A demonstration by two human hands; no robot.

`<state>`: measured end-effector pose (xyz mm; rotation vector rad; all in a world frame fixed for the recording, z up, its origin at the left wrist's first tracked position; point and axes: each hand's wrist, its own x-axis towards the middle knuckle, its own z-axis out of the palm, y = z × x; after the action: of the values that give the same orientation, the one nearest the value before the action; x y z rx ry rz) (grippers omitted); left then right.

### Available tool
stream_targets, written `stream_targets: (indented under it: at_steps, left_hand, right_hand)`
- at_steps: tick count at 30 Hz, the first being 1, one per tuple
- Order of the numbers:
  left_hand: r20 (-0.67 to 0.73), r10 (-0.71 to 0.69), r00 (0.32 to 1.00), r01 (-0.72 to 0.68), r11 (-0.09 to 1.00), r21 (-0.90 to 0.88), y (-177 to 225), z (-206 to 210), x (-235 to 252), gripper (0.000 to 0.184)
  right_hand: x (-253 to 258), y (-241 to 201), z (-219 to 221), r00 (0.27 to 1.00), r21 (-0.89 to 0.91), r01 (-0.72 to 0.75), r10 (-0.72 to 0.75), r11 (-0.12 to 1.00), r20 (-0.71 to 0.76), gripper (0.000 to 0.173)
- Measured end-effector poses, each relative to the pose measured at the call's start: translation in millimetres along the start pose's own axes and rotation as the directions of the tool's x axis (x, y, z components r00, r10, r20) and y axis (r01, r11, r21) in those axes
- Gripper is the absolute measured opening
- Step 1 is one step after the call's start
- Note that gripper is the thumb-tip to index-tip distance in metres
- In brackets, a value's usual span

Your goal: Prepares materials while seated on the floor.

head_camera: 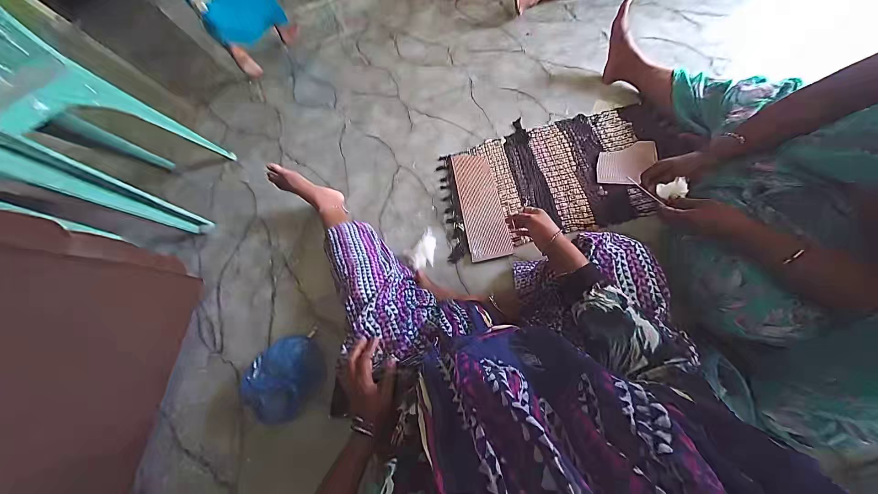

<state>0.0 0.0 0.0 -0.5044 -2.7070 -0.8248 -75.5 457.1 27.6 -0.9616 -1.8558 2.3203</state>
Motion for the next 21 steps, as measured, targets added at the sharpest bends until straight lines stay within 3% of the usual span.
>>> stream_targets:
  at_steps: [3,5,8,9,11,13,15,16,21]
  left_hand:
    - [-0.150,0.058,0.987,-0.058,0.998,0.002,9,2,53,0.060]
    - [-0.120,0.065,0.991,-0.066,0.998,-0.002,26,5,91,0.060]
    - [0.027,0.192,0.981,-0.192,0.981,0.001,51,26,136,0.052]
    - [0.101,0.253,0.962,-0.254,0.967,-0.005,58,37,148,0.048]
    - [0.373,0.289,0.882,-0.304,0.952,-0.019,79,54,168,0.043]
    - [0.727,0.152,0.669,-0.277,0.959,0.055,100,65,185,0.046]
    - [0.890,0.043,0.454,-0.299,0.948,0.106,112,80,195,0.045]
    - [0.911,0.039,0.412,-0.306,0.947,0.098,112,86,196,0.043]
    - [0.919,0.044,0.392,-0.187,0.982,0.033,104,115,191,0.038]
  right_hand:
    - [1,-1,6,1.000,-0.115,0.025,-0.023,0.993,0.013,0.014]
    - [6,3,14,0.990,-0.427,0.125,-0.087,0.896,0.108,0.019]
    - [-1,12,42,0.938,-0.845,0.321,-0.022,0.428,0.346,0.027]
    - [-10,11,56,0.919,-0.884,0.366,0.033,0.292,0.392,0.028]
    - [-25,12,79,0.895,-0.894,0.423,0.083,0.146,0.438,0.027]
    - [-31,18,90,0.887,-0.887,0.448,0.065,0.115,0.457,0.028]
    - [-32,17,92,0.887,-0.885,0.449,0.062,0.122,0.458,0.029]
    - [-31,17,91,0.883,-0.882,0.455,0.061,0.126,0.465,0.029]
    - [-23,23,86,0.856,-0.855,0.495,0.084,0.158,0.511,0.029]
